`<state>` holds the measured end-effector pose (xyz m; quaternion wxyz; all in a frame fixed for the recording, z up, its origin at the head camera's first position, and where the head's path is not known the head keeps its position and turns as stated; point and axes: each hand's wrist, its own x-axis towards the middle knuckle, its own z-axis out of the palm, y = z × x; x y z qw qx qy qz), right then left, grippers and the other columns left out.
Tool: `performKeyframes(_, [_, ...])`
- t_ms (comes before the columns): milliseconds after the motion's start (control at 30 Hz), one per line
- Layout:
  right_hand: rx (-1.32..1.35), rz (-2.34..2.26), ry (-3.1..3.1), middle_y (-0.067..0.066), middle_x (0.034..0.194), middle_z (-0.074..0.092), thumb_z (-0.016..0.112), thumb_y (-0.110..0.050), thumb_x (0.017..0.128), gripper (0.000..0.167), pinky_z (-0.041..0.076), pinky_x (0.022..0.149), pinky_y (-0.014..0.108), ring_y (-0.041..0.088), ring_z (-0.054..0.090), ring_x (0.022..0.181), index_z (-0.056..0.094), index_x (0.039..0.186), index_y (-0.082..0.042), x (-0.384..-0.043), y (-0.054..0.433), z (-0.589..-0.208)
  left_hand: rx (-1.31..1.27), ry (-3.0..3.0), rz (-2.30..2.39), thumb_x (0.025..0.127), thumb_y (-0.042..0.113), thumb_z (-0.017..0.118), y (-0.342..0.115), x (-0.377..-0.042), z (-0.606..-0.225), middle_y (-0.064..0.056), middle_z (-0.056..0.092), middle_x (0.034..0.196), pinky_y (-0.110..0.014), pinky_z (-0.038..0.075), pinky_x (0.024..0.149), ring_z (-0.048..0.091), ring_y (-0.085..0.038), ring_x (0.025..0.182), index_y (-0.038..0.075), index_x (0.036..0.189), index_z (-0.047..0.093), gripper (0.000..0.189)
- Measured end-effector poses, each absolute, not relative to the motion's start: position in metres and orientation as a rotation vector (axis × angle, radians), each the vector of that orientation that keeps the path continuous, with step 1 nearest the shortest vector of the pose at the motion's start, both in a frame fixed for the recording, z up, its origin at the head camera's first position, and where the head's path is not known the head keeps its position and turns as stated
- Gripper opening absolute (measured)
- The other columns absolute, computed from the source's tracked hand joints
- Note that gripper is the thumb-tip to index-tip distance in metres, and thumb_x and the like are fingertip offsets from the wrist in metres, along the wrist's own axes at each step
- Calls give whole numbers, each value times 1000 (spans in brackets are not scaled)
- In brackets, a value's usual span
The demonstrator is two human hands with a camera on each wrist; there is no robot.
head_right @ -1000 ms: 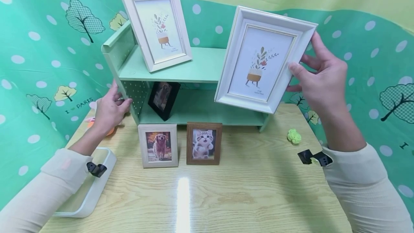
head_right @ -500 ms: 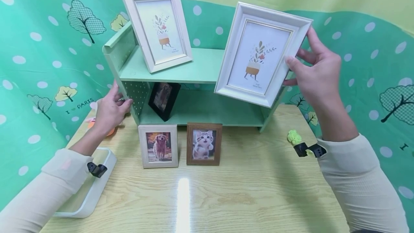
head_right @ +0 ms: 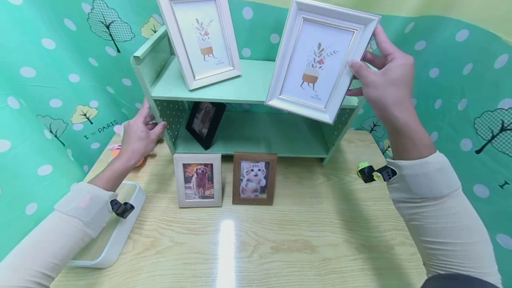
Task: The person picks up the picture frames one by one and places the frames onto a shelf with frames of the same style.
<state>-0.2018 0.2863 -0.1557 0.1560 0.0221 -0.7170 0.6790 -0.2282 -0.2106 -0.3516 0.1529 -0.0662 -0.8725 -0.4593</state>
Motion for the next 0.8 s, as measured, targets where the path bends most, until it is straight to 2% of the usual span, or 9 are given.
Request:
performKeyframes(200, [32,1960,-2053,1,152,54,76,-7,89,75,64,59,40,20,75,110,46,145,-47,-213,283,-150,-204,-2493,-1304,101,5,60,-210,-229,-351,-27,48,152,-58,56,97,57,-50,129,54,159,8,92])
performKeyframes(433, [-5,1991,-2048,4,149,59,75,-5,90,76,64,58,40,17,77,92,45,144,-49,-226,280,-146,-190,-2502,-1287,100,6,61,-209,-230,-350,-27,49,151,-57,56,95,60,-50,125,52,160,8,92])
performKeyframes(800, [-57,1949,-2078,4,145,62,75,-5,90,75,64,56,40,18,77,87,47,142,-51,-245,271,-145,-171,-2524,-1285,101,7,60,-210,-224,-350,-28,48,152,-58,56,95,59,-51,126,53,160,6,92])
